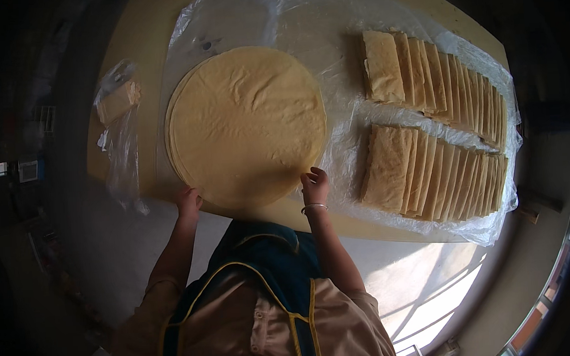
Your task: The person folds large circular dough sheets into rectangular packets by hand on a table. The folded packets are stacked in a pile on the right side of the workspace.
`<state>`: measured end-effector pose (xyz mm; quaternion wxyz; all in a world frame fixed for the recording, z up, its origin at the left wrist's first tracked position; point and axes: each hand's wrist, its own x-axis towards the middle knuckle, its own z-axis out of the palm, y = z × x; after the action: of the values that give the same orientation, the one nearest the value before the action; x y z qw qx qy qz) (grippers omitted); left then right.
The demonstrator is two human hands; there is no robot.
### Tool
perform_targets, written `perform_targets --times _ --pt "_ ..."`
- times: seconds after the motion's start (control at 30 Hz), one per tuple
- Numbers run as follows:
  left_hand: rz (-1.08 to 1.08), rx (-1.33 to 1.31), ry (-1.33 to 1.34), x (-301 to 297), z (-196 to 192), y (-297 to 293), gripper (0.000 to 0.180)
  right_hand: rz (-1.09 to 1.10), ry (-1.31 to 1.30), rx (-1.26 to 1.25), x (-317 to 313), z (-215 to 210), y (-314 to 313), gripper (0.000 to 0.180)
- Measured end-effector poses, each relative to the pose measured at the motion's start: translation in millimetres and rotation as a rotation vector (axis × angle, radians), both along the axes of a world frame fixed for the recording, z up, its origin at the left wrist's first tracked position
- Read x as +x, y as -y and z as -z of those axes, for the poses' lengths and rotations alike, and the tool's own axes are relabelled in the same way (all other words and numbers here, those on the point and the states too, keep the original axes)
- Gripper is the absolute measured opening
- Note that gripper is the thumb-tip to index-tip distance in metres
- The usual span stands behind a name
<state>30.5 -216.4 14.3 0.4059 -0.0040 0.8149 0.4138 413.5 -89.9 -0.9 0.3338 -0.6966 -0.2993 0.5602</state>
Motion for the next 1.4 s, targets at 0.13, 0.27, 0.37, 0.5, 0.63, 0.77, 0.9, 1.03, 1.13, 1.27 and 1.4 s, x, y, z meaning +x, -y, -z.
perform_targets --times 0.13,0.27,0.37,0.5,0.63,0.77,0.9,1.03,1.13,1.27,1.4 --pt "-0.154 0.007 0.248 1.7 14.0 8.5 0.015 0.171 0.216 -0.024 -28.9 14.2 -5.8 0.042" --pt "-0.118 0.03 0.431 -9.8 8.8 -3.3 0.018 0.124 0.216 -0.108 -38.4 6.6 -10.5 0.029" --pt "-0.141 0.039 0.366 -15.8 -6.4 -7.7 0.025 0.195 0.117 -0.231 -54.3 -18.0 -7.0 0.022" --pt "-0.24 0.121 0.492 -10.0 -32.4 5.8 0.042 0.362 -0.216 -0.28 -85.4 -66.7 19.8 0.013" --pt "-0.272 0.15 0.85 -0.1 -43.3 13.8 0.033 0.423 -0.333 -0.372 -121.4 -89.0 48.1 0.01" --pt "-0.118 0.208 0.821 -6.8 -36.4 5.8 0.019 -0.016 -0.171 -0.276 -106.8 -93.7 69.8 0.036" --pt "-0.076 0.125 0.678 -23.2 -36.1 4.4 0.018 -0.589 0.943 0.598 -51.4 -97.1 61.5 0.069" --pt "-0.037 0.136 0.635 -20.3 -48.8 1.9 0.018 -1.21 0.898 0.561 -16.3 -82.4 9.5 0.086" --pt "-0.124 0.201 0.641 -5.0 -63.3 -5.6 0.024 -1.35 0.814 0.683 -4.3 -62.6 -32.4 0.051" --pt "-0.409 0.36 0.459 23.5 -78.6 -19.6 0.034 -1.291 0.424 0.681 -2.6 -36.5 -71.4 0.025" --pt "0.138 0.374 -0.561 58.8 -79.1 -29.8 0.052 -1.159 0.238 0.362 -10.7 -25.2 -107.2 0.031"
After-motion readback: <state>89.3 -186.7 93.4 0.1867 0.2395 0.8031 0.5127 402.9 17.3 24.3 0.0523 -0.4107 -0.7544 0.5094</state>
